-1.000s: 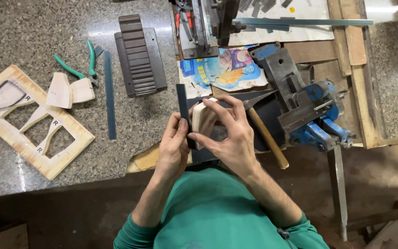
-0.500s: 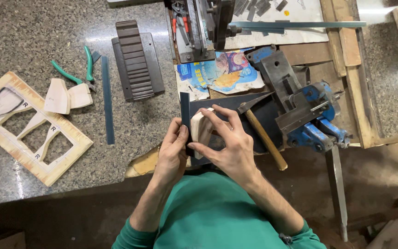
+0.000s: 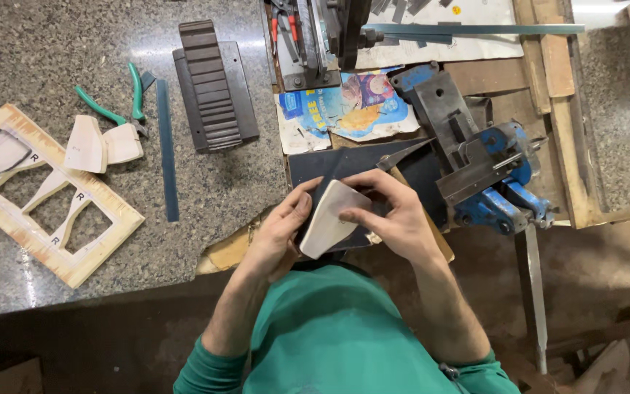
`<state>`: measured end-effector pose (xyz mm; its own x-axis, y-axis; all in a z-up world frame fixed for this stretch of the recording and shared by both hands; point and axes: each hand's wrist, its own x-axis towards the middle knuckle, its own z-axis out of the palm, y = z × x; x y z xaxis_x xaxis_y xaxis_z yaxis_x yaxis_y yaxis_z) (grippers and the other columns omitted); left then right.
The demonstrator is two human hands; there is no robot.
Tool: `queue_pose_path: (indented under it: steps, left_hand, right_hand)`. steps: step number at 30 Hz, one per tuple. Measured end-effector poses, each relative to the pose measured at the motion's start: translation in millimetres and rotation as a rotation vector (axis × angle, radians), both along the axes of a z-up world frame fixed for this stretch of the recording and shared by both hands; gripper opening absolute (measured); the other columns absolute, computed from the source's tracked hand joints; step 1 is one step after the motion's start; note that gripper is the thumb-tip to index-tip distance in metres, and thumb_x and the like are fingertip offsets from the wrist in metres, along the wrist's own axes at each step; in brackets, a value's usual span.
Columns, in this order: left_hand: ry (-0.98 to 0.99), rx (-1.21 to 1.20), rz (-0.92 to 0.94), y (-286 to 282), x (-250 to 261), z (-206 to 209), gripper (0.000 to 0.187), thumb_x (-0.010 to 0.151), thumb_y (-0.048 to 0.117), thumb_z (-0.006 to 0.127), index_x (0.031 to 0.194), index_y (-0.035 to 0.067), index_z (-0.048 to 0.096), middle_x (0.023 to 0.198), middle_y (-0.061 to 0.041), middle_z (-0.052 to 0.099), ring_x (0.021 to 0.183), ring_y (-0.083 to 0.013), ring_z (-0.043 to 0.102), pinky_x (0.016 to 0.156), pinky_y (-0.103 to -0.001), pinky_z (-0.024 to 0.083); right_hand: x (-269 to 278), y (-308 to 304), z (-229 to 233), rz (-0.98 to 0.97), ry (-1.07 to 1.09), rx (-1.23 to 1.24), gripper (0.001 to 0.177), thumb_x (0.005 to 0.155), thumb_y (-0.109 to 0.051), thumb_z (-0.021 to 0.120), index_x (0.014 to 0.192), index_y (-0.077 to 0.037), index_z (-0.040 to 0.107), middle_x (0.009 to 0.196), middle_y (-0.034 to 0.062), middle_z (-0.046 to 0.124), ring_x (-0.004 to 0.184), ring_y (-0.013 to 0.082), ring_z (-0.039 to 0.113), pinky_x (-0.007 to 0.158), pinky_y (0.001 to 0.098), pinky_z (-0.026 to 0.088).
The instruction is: The person uses a hammer to tap a small, light-colored wooden piece into a metal jig on a workbench. They repeatedly remove the piece, inspect its edges, and reposition it within the jig for further shaping. The person handles the wooden piece and the hammer throughout the process.
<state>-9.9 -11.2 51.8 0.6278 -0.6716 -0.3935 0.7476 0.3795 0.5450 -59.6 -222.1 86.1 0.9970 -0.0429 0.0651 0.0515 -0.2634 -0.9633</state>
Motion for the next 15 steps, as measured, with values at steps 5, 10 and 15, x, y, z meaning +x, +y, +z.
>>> queue_pose_path:
  steps: [5, 10, 15]
  left_hand:
    - [-0.403, 0.367, -0.083, 8.7, -7.0, 0.7, 0.052, 0.102, 0.022, 0.065, 0.151, 0.005, 0.058, 0.115, -0.013, 0.067, 0.093, -0.0174, 0.058, 0.077, -0.030, 0.049]
    - [-0.466, 0.216, 0.108, 19.5, -13.8, 5.2, 0.049, 0.095, 0.013, 0.070, 0.142, 0.003, 0.058, 0.134, -0.005, 0.069, 0.120, -0.0119, 0.066, 0.103, -0.027, 0.054]
    - [-0.442, 0.326, 0.078, 22.7, -19.2, 5.4, 0.040, 0.096, 0.010, 0.070, 0.135, 0.002, 0.067, 0.120, -0.008, 0.075, 0.107, -0.0109, 0.069, 0.092, -0.025, 0.056]
  right_hand:
    - [-14.3, -4.6, -18.9, -0.210, 0.107, 0.289, 0.038, 0.087, -0.002, 0.082, 0.121, 0.002, 0.067, 0.109, 0.0029, 0.071, 0.100, 0.0085, 0.068, 0.088, 0.0251, 0.058]
    - [-32.3, -12.5, -23.3, -0.189, 0.219, 0.407, 0.043, 0.086, -0.002, 0.081, 0.127, 0.005, 0.070, 0.105, 0.0070, 0.076, 0.094, 0.0110, 0.070, 0.085, 0.0252, 0.057]
    - [-40.9, -11.8, -27.2, -0.254, 0.192, 0.354, 0.046, 0.082, -0.002, 0.082, 0.125, 0.006, 0.069, 0.109, 0.0082, 0.076, 0.097, 0.0121, 0.071, 0.086, 0.0257, 0.059]
